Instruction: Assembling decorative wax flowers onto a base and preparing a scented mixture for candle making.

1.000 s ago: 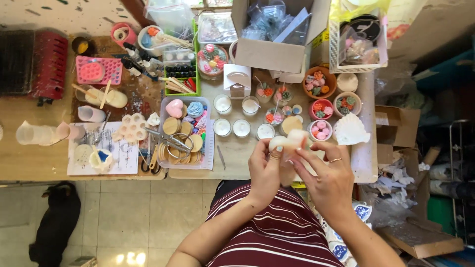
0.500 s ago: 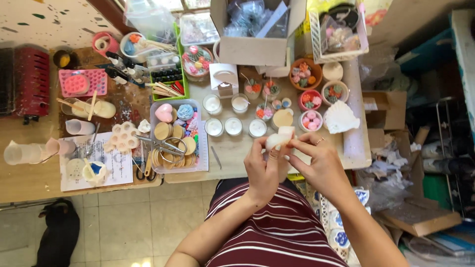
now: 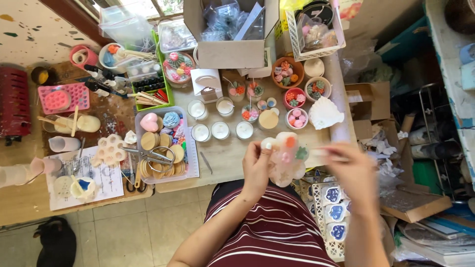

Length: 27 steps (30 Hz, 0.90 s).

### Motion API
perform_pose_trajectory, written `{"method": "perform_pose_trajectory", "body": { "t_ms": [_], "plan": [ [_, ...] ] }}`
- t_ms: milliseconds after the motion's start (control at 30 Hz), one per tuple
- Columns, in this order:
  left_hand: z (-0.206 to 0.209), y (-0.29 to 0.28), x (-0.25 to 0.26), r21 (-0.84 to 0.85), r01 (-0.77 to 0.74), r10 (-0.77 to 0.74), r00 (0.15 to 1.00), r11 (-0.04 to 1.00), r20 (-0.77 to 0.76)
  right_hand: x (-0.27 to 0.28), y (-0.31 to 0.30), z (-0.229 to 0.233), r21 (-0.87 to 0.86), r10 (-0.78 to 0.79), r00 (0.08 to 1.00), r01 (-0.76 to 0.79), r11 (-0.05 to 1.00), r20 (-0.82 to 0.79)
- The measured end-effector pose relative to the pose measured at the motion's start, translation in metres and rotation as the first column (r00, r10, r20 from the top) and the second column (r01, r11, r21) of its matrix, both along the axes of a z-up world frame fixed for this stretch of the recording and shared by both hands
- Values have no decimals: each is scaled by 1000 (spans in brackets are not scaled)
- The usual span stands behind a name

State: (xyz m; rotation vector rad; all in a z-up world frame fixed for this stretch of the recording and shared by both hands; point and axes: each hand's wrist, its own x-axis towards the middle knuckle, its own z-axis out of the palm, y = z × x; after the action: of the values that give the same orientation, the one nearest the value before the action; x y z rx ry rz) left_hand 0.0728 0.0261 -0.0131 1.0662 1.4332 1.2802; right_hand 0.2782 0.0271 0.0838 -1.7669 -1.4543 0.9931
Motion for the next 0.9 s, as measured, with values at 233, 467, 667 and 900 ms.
{"method": "perform_pose_trajectory", "body": {
  "t_ms": [233, 467, 667, 900],
  "plan": [
    [19, 12, 0, -269, 127, 104, 705, 955, 702, 329, -69, -163, 414, -543, 664, 363, 835, 513],
    [68, 14, 35, -103, 112, 27, 536, 988, 844, 34, -19, 3, -13, -88, 872, 94, 996, -481],
    [53, 15, 31, 92, 190, -194, 634, 977, 749, -38, -6, -8, -86, -216, 426, 304, 949, -879],
    [80, 31, 10, -40, 261, -153, 676, 965, 721, -40, 1, 15, -30, -181, 561, 267, 963, -808]
  ]
}}
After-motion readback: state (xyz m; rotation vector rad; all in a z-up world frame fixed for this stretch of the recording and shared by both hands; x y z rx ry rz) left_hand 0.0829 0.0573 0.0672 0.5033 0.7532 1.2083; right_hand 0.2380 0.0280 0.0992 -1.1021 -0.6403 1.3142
